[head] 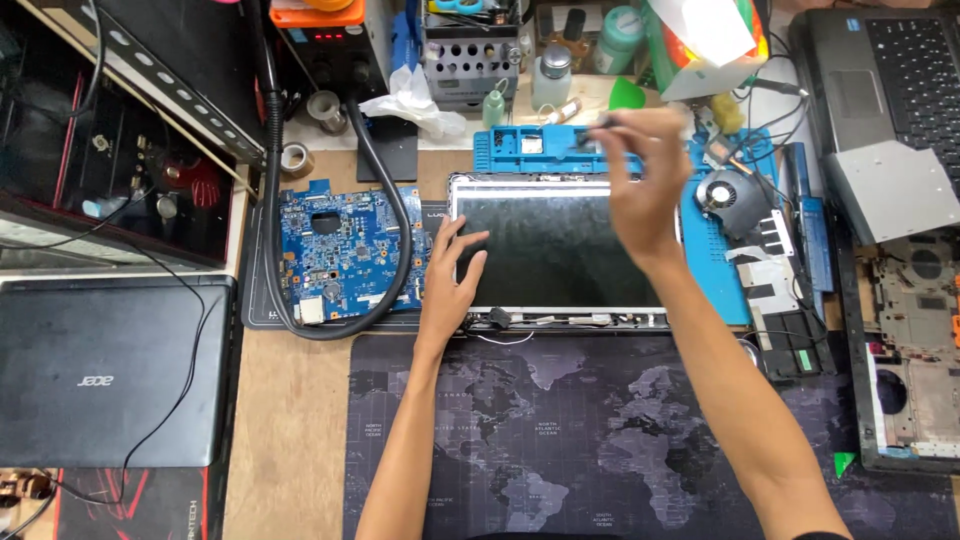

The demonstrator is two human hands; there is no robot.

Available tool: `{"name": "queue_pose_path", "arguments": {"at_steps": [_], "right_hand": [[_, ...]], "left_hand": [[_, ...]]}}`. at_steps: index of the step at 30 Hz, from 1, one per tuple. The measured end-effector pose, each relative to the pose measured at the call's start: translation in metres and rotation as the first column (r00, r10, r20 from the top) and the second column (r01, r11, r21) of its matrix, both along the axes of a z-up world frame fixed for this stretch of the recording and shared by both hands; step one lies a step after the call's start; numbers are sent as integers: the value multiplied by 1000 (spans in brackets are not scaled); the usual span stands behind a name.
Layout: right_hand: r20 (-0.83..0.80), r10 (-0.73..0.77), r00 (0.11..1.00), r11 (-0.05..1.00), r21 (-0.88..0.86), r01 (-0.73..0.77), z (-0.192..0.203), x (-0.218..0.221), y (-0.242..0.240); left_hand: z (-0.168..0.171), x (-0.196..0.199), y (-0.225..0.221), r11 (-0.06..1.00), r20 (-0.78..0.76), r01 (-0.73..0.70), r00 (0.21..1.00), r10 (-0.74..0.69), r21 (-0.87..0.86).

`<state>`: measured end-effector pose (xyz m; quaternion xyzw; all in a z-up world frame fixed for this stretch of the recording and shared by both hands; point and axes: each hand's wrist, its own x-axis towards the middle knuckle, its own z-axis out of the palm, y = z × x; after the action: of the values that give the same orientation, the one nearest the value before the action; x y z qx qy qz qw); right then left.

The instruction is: Disassembling a laptop screen assembly by removing the bezel and disconnecting internal cables

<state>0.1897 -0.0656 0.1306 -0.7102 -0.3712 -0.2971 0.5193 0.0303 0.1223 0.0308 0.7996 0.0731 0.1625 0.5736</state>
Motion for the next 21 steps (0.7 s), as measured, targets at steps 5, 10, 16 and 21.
{"name": "queue_pose_path", "arguments": {"at_steps": [5, 10, 16, 21], "right_hand": [[69, 81, 994, 996, 17, -82, 3, -4, 68], [124, 172, 977, 982, -102, -160, -12, 17, 104], [135, 190, 972, 977, -127, -173, -22, 37, 125], [74, 152, 986, 957, -261, -128, -39, 51, 130]], "left_hand": [[-4, 1, 2, 1000, 3, -20, 1000, 20, -1], [-7, 1, 5, 997, -8, 25, 1000, -26, -68], [0, 3, 5, 997, -93, 3, 996, -10, -80], [-1, 4, 5, 998, -79, -7, 997, 3, -56]]}}
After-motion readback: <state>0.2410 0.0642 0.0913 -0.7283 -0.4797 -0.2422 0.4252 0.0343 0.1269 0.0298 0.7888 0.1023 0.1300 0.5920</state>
